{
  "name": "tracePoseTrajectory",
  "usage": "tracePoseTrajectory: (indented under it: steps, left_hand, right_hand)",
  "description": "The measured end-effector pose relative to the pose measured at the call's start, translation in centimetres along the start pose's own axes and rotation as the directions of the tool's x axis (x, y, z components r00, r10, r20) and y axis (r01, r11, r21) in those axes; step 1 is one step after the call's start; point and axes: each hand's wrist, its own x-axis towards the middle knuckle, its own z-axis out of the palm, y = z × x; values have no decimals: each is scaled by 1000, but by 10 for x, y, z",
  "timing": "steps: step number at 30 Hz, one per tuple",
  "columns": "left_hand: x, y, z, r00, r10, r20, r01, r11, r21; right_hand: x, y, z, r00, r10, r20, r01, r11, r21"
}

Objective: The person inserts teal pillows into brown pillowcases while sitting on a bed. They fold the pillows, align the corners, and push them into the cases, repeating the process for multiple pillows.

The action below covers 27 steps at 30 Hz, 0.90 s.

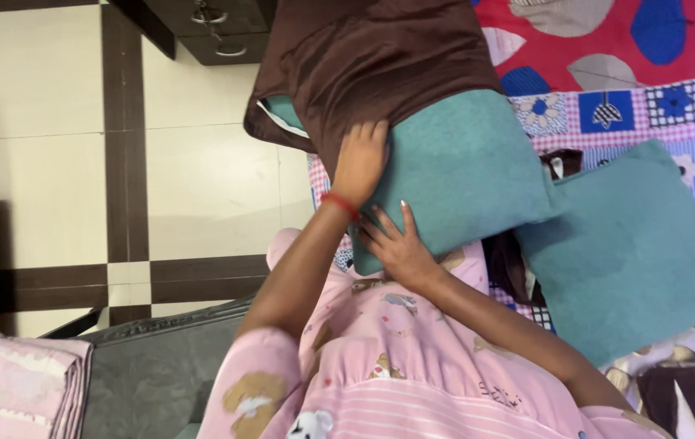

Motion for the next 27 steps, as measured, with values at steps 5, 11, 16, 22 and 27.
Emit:
tracePoseTrajectory:
  steps: [5,11,16,22,27]
  left_hand:
    - [55,-6,56,987,-29,158,14,996,93]
    - [-52,142,23,904,-414,105,306,801,515]
    - [-56,142,-9,872,-456,177,451,890,70]
    - [-66,73,-31,986,96,138,-47,946,-322]
    - [-96,72,-29,990,116,76,-95,966,-240]
  right_hand:
    - [-15,8,26,999,15,-30,-13,997,74]
    - [21,23,48,999,35,-10,-34,997,64]
    - [-11,37,15,999,-34,-4,32,908,417]
    - [-99,212,-10,343,921,-183,-489,341,803]
    - [-113,309,78,147,954,263,-650,-107,752]
